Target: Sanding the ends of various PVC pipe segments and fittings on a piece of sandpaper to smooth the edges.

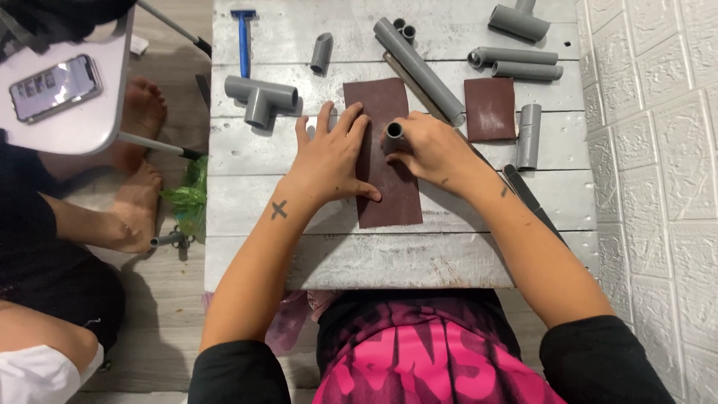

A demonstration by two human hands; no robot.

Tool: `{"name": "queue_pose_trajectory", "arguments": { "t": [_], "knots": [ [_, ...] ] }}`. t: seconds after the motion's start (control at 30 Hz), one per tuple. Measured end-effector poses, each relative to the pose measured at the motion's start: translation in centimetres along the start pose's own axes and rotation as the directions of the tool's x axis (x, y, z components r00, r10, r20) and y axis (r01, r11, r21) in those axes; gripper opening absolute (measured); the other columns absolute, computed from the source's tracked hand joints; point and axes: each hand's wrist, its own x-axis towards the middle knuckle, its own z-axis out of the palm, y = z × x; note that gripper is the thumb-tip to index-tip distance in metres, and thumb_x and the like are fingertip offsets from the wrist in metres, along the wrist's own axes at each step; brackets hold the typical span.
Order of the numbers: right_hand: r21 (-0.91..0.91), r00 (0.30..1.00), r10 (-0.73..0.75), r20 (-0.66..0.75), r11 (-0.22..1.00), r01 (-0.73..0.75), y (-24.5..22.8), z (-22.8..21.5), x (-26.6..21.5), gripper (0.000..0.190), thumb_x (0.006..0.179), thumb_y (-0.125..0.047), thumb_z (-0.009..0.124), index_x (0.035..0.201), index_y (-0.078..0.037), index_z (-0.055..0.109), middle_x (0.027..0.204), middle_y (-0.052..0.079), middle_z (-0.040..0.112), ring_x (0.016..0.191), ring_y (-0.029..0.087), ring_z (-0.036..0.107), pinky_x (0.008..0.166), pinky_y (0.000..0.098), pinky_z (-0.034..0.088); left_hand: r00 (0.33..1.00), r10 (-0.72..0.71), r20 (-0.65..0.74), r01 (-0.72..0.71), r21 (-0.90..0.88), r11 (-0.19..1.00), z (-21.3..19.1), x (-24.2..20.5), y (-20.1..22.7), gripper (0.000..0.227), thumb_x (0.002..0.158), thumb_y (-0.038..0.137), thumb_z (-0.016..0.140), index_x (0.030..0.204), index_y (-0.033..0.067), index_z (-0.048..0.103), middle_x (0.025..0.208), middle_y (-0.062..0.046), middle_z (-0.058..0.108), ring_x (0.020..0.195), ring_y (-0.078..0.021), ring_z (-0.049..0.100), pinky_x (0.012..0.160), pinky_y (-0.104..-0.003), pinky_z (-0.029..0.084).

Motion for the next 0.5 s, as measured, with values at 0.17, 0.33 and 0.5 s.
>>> {"name": "queue_pose_trajectory", "arguments": {
  "t": [0.17, 0.33, 0.5],
  "knots": [
    [-0.036, 0.997, -0.069, -0.035, 0.997, 0.068, 0.2, 0.1, 0.7, 0.033, 0.082, -0.021, 0.085, 0.094, -0.011, 0.056, 0.074, 0.008, 0.057, 0.082, 0.03, 0.066, 0.075, 0.039, 0.055, 1.0, -0.001, -0.003, 0.001, -0.013, 1.0, -0.2, -0.2, 0.1, 0.127, 0.048, 0.067, 0.096, 0.148, 0.0058, 0.045, 0.157, -0.018, 0.04, 0.144, -0.0525, 0.029, 0.106, -0.077, 0.021],
    [0.044, 0.996, -0.082, -0.017, 0.996, 0.083, 1.1, 1.4, -0.4, 0.033, 0.08, -0.018, 0.087, 0.094, -0.008, 0.059, 0.077, 0.01, 0.063, 0.081, 0.031, 0.067, 0.077, 0.0389, 0.056, 1.0, -0.001, -0.008, 0.001, -0.006, 1.0, 0.1, 0.0, 0.1, 0.128, 0.047, 0.066, 0.097, 0.148, 0.0054, 0.046, 0.157, -0.018, 0.042, 0.144, -0.0523, 0.03, 0.106, -0.076, 0.022],
    [-0.05, 0.999, -0.035, -0.013, 0.998, 0.034, 0.1, 0.0, 0.6, 0.033, 0.083, -0.022, 0.084, 0.101, -0.01, 0.059, 0.08, 0.009, 0.06, 0.082, 0.032, 0.067, 0.076, 0.0405, 0.056, 1.0, 0.0, 0.002, 0.0, -0.015, 1.0, -0.2, -0.3, 0.1, 0.127, 0.048, 0.066, 0.095, 0.148, 0.0059, 0.044, 0.158, -0.017, 0.04, 0.144, -0.0524, 0.029, 0.107, -0.077, 0.021]
  ]
}}
